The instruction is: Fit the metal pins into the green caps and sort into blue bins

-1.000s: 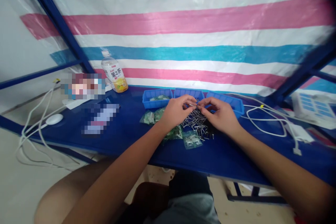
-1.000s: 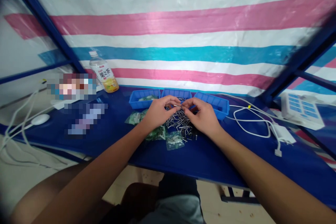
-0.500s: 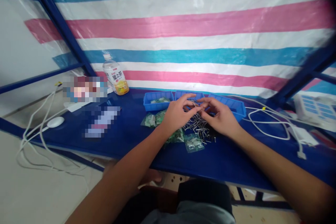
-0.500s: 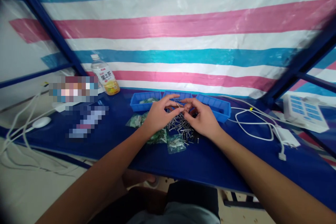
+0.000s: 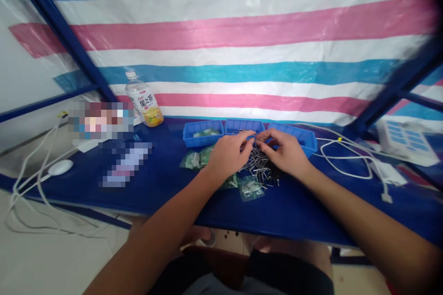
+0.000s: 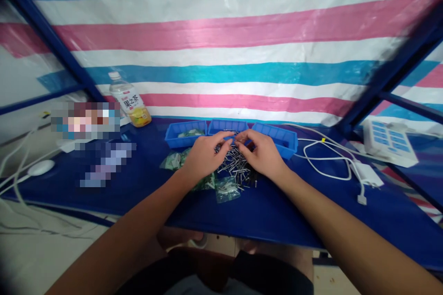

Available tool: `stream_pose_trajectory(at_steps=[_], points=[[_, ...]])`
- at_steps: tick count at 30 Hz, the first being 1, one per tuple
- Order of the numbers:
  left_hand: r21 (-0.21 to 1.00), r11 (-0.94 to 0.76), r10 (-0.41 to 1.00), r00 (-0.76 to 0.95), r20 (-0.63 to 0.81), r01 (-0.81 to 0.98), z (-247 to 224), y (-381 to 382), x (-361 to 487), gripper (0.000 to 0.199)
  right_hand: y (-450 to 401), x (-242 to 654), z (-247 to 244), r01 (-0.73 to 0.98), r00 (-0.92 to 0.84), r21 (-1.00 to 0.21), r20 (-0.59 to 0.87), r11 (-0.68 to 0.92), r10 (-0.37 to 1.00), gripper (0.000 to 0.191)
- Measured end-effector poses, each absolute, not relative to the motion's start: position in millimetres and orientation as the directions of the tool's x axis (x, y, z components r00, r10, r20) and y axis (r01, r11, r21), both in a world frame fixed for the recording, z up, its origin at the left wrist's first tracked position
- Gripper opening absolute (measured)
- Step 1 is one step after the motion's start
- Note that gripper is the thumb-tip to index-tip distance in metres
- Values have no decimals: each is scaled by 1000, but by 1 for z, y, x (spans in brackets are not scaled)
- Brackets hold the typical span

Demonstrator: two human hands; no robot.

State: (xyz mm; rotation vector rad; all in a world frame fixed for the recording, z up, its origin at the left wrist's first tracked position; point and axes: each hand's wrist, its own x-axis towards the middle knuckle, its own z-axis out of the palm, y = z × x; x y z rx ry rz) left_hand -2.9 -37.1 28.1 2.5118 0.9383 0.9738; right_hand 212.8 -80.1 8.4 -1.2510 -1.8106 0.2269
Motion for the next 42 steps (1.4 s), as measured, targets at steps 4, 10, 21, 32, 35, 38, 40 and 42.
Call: stream_pose_trajectory(at_steps=[4, 10, 21, 32, 35, 38, 40, 42], points=[[492, -772, 632, 570, 525, 404, 28, -42, 1, 39, -83, 211, 12, 635, -91, -579, 601, 511, 794, 9], [687, -700, 666, 526, 529, 195, 25, -48, 11, 40, -84, 214, 16, 607, -73, -552, 677, 571, 732, 10], [809, -586, 727, 467, 503, 41, 23, -40, 11, 23, -85, 213, 19, 634, -110, -506, 689, 585, 716, 11], [779, -610, 736, 471, 487, 147, 27, -34, 6, 9, -90, 213, 19, 587, 20, -629, 641, 510, 768, 24], [726, -656, 710, 496, 500, 207, 29, -36, 6, 8, -92, 217, 21, 650, 9, -589, 636, 479, 771, 28], [729, -651, 711, 506, 489, 211, 31, -37, 5, 12, -92, 222, 21, 715, -91, -505, 618, 483, 781, 17], [731, -648, 715, 501, 487, 214, 31, -37, 4, 18, -92, 223, 19, 723, -136, -489, 593, 489, 794, 16], [731, -647, 720, 491, 490, 220, 31, -36, 4, 22, -92, 223, 18, 723, -148, -495, 570, 482, 808, 16]])
